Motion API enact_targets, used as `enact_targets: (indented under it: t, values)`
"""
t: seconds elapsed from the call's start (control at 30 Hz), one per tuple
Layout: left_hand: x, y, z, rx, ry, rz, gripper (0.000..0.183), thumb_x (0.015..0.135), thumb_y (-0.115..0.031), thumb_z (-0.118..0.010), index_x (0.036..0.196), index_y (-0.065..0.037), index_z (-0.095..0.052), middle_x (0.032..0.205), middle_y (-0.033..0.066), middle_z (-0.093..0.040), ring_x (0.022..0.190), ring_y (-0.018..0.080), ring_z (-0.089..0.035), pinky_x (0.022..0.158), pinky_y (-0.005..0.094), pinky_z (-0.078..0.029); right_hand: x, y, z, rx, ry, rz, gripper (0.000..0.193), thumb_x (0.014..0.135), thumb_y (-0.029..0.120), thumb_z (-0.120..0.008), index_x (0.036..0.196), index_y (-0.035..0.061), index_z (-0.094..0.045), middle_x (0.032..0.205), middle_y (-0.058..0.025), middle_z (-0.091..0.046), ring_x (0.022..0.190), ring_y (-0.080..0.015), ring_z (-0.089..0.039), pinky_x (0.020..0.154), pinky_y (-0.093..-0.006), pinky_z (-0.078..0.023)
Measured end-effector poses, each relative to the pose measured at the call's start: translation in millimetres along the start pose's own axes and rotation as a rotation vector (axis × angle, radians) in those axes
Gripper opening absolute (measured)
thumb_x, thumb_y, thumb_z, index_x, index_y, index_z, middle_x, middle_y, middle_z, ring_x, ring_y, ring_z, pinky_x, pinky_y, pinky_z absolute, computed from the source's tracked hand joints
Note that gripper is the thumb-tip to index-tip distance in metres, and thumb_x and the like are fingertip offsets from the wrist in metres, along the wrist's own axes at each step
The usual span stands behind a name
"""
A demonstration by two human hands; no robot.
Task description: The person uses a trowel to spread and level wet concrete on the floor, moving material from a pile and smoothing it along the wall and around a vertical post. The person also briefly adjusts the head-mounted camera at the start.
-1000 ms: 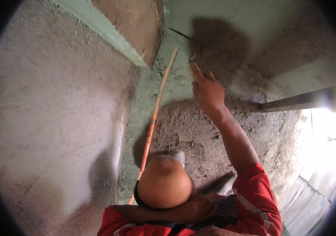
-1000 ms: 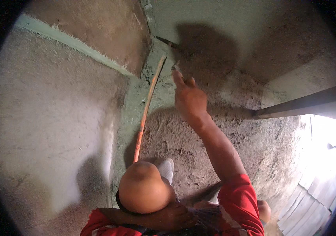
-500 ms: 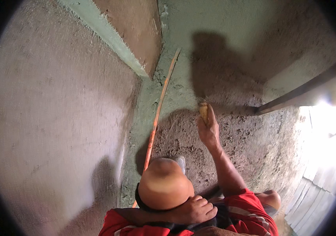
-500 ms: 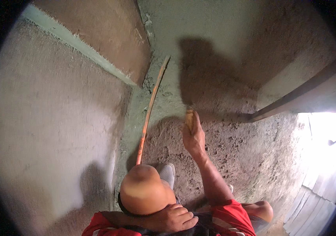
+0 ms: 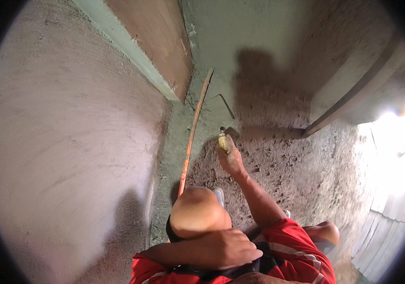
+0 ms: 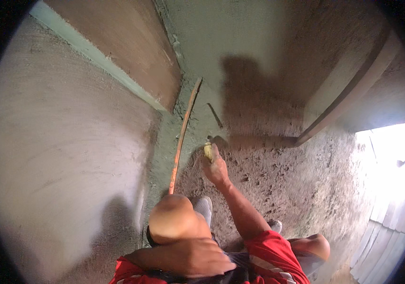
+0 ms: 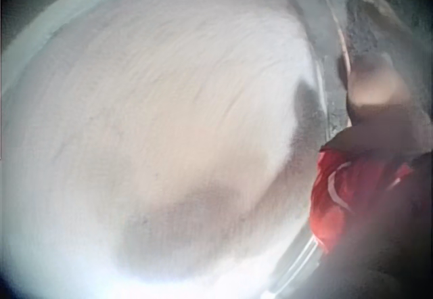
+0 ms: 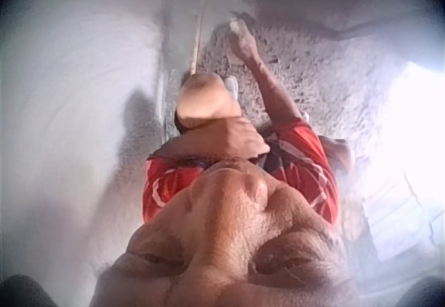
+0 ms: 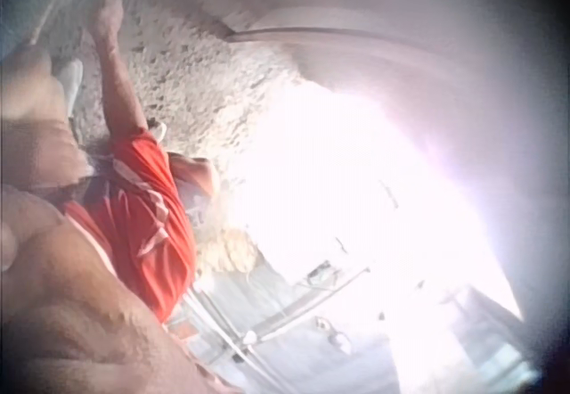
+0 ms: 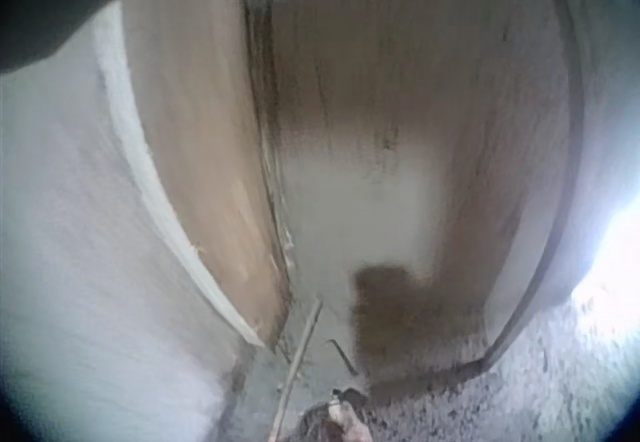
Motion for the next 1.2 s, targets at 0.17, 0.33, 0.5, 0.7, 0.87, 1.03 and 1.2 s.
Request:
enact_targets:
  t: [0.17, 0.33, 0.5, 0.7, 0.87, 1.03, 1.2]
  values:
    - [-50, 44, 98, 0.378, -0.639, 0.619, 0.013, 0.091, -0.015, -0.065, 0.093, -0.002, -0.070, 0.080, 0.0061, -0.068, 0.068, 0.0266, -0.067, 0.064, 0.0339, -0.053, -14, -14, 21, 0.077, -0.042, -0.136, 0.066, 0.098, 0.024, -0.065, 0.151, -0.0039, -0.036, 0.106, -0.0245, -0.069, 0.096, -0.0362, -0.069, 0.085, -0.0419, -0.053]
    - [-148, 157, 68, 0.370, -0.596, 1.263, 0.009, 0.091, -0.011, -0.071, 0.093, -0.003, -0.070, 0.083, 0.0102, -0.069, 0.075, 0.0126, -0.064, 0.066, 0.0300, -0.051, -25, -33, 11, 0.236, -0.019, -0.110, 0.050, 0.101, 0.021, -0.064, 0.141, 0.0002, -0.043, 0.091, -0.0087, -0.063, 0.074, -0.0176, -0.060, 0.065, -0.0320, -0.049]
    - [-209, 207, 12, 0.673, -0.464, 1.392, 0.033, 0.084, -0.032, -0.079, 0.105, -0.008, -0.068, 0.090, 0.0141, -0.070, 0.093, 0.0375, -0.067, 0.079, 0.0497, -0.053, -33, -22, 19, 0.567, 0.080, -0.287, 0.022, 0.102, 0.020, -0.063, 0.119, 0.0082, -0.055, 0.076, 0.0024, -0.052, 0.049, -0.0071, -0.049, 0.041, -0.0270, -0.042]
    - [-214, 228, -5, 0.644, -0.438, 1.428, 0.034, 0.083, -0.030, -0.079, 0.103, -0.008, -0.063, 0.094, 0.0165, -0.071, 0.092, 0.0401, -0.068, 0.081, 0.0527, -0.053, -32, -21, 26, 0.501, 0.038, -0.295, 0.019, 0.103, 0.020, -0.062, 0.115, 0.0062, -0.056, 0.077, 0.0021, -0.053, 0.049, -0.0075, -0.051, 0.039, -0.0268, -0.042]
    - [-223, 236, 3, 0.728, -0.426, 1.471, 0.024, 0.085, -0.025, -0.073, 0.096, -0.007, -0.061, 0.093, 0.0190, -0.072, 0.088, 0.0407, -0.069, 0.077, 0.0526, -0.054, -35, -24, 15, 0.534, -0.003, -0.281, 0.042, 0.102, 0.019, -0.064, 0.138, 0.0028, -0.048, 0.077, 0.0003, -0.054, 0.048, -0.0078, -0.051, 0.039, -0.0261, -0.042]
    - [-207, 212, 13, 0.726, -0.484, 1.455, 0.018, 0.083, -0.022, -0.070, 0.089, -0.007, -0.062, 0.081, 0.0161, -0.070, 0.078, 0.0393, -0.068, 0.070, 0.0523, -0.053, -43, -18, -18, 0.646, -0.016, -0.355, 0.063, 0.102, 0.019, -0.062, 0.151, 0.0051, -0.025, 0.084, -0.0057, -0.056, 0.048, -0.0114, -0.053, 0.038, -0.0283, -0.046]
    - [-168, 154, 53, 0.657, -0.596, 1.357, 0.017, 0.080, -0.021, -0.072, 0.083, -0.008, -0.061, 0.074, 0.0127, -0.066, 0.069, 0.0375, -0.064, 0.065, 0.0520, -0.049, -23, -25, -75, 0.198, -0.004, -0.302, 0.068, 0.100, 0.027, -0.060, 0.151, 0.0034, -0.023, 0.096, -0.0320, -0.067, 0.081, -0.0490, -0.069, 0.070, -0.0533, -0.053]
Point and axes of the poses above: each hand's wrist, its own x-axis towards the middle knuckle, its own z-axis out of the back of the hand, y = z × x, the point moved 3 cm from there along x, towards the middle knuckle
